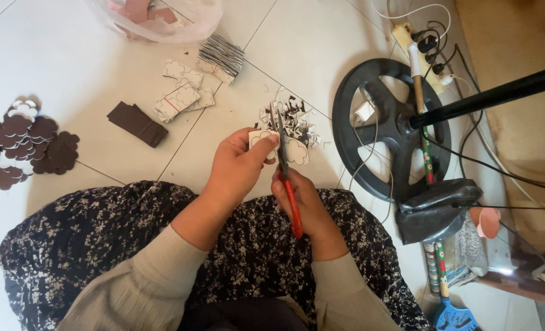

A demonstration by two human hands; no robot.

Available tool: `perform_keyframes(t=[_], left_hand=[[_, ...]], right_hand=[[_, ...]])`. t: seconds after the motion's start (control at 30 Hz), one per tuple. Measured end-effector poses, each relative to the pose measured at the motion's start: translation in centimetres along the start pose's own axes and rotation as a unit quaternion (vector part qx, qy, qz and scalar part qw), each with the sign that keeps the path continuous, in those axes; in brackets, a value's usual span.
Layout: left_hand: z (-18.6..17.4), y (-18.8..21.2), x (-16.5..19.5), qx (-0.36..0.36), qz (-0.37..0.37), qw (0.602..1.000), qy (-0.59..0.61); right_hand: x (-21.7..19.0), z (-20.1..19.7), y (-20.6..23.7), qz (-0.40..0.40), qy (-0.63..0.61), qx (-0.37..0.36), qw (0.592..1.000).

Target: The person sits on the floor and uses red-handled scissors to cut cloud-shaped pieces from white paper. They handle the paper with one hand and the scissors with the other, trimming the edges to match the outline.

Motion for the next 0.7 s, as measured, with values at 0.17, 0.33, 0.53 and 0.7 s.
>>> perform_keyframes(t=[0.17, 0.33, 0.53, 0.7], left_hand=[[-0.1, 0.3, 0.3, -0.007, 0.017, 0.998, -0.055], [0.2, 0.1, 0.0, -0.023, 0.005, 0.999, -0.032], [0.1, 0.0, -0.5, -0.03, 0.004, 0.999, -0.01], [-0.2, -0.5, -0.8, -0.044, 0.006, 0.999, -0.019]], right_hand=[[0.1, -0.1, -0.1, 0.025, 0.022, 0.008, 0.999], [-0.4, -0.1, 0.1, 0.02, -0.024, 0.016, 0.999], [-0.1, 0.1, 0.1, 0.021, -0.071, 0.018, 0.997], [0.6, -0.1, 0.2, 0.041, -0.091, 0.015, 0.995]])
Point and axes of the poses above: each hand's wrist, its own y-axis away from the middle knuckle, its own z-axis out of the palm, x = y × z, the point moved 5 cm from there along -y, towards the middle knuckle, and after that the axes turned 3 degrees about -z, right-handed, at the moved point
